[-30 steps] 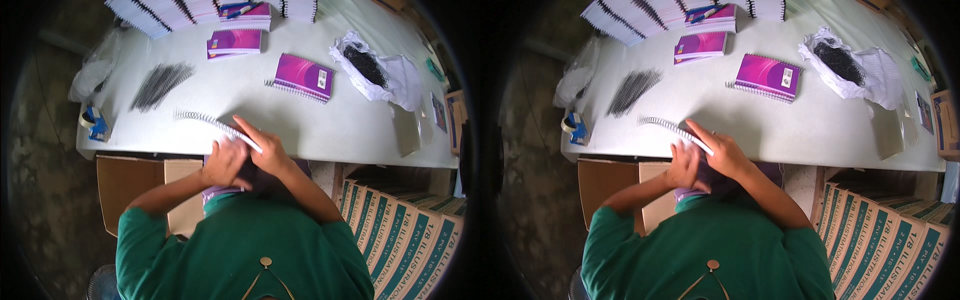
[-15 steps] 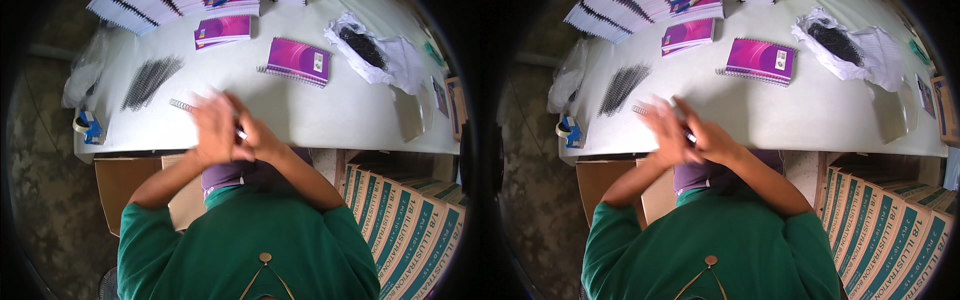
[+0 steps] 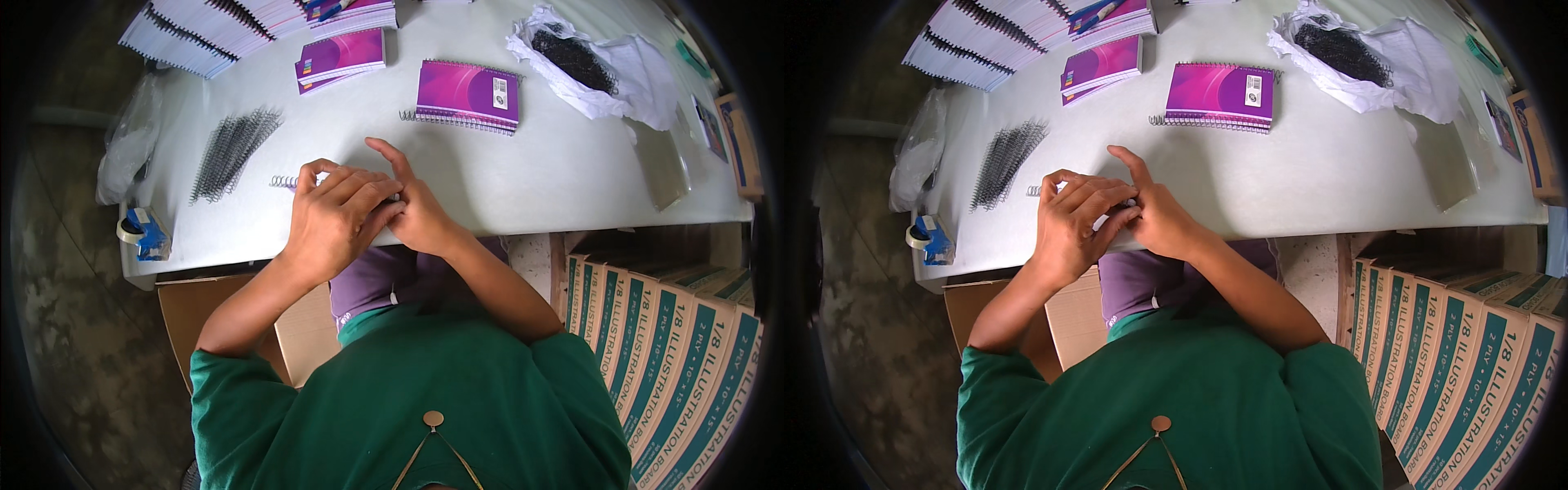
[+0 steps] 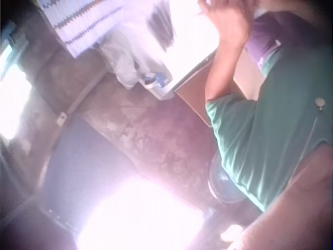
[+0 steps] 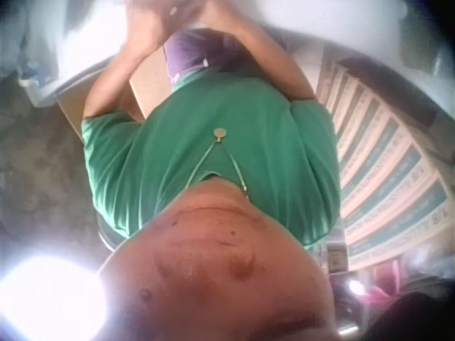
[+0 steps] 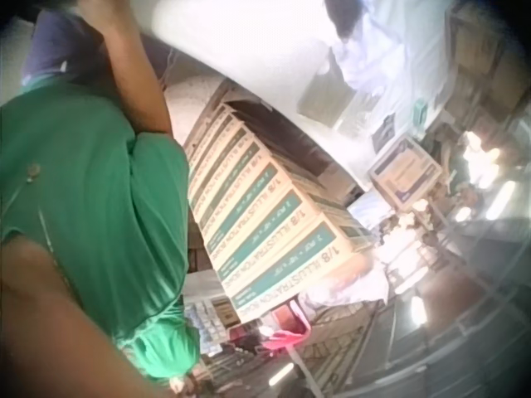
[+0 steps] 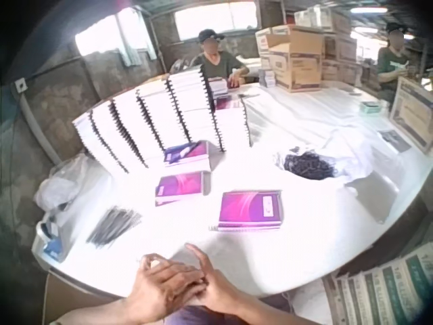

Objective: The person inserts a spiral coil into the pre-punched holes of several small notebooks by hand and uses a tool to secure the ends of the wire.

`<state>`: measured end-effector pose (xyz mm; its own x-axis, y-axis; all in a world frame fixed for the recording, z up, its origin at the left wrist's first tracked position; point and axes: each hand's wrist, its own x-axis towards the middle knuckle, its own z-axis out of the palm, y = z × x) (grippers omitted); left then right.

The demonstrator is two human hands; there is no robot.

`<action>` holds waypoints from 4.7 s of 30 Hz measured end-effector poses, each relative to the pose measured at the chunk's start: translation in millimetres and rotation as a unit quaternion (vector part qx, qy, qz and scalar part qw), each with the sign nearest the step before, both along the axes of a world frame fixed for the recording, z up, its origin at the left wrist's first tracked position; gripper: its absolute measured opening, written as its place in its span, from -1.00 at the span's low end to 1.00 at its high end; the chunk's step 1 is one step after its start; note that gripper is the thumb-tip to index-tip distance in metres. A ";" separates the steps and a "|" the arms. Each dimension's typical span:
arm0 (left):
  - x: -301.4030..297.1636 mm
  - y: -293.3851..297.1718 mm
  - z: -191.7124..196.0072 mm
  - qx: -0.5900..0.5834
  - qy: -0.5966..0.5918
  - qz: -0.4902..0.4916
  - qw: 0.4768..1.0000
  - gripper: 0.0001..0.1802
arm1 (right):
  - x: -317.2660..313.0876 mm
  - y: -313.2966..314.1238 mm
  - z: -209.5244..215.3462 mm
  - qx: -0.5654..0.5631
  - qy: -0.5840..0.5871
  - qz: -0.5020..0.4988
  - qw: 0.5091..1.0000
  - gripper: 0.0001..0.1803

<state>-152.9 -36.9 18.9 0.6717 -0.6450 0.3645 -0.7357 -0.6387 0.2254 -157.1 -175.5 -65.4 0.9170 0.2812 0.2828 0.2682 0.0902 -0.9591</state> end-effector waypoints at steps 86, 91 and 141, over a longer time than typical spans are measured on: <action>54.6 70.9 -25.1 -0.259 0.377 0.222 0.861 -0.51 | 52.1 -35.4 10.7 -0.007 0.004 0.024 1.000 -0.67; 66.8 72.8 -14.9 -0.303 0.475 0.194 0.803 -0.52 | 51.1 -35.1 7.0 -0.028 -0.022 0.033 0.999 -0.67; 8.0 73.7 -63.8 -0.115 -0.192 0.263 0.939 0.22 | -27.0 2.5 5.2 -0.100 -0.161 -0.043 0.981 -0.53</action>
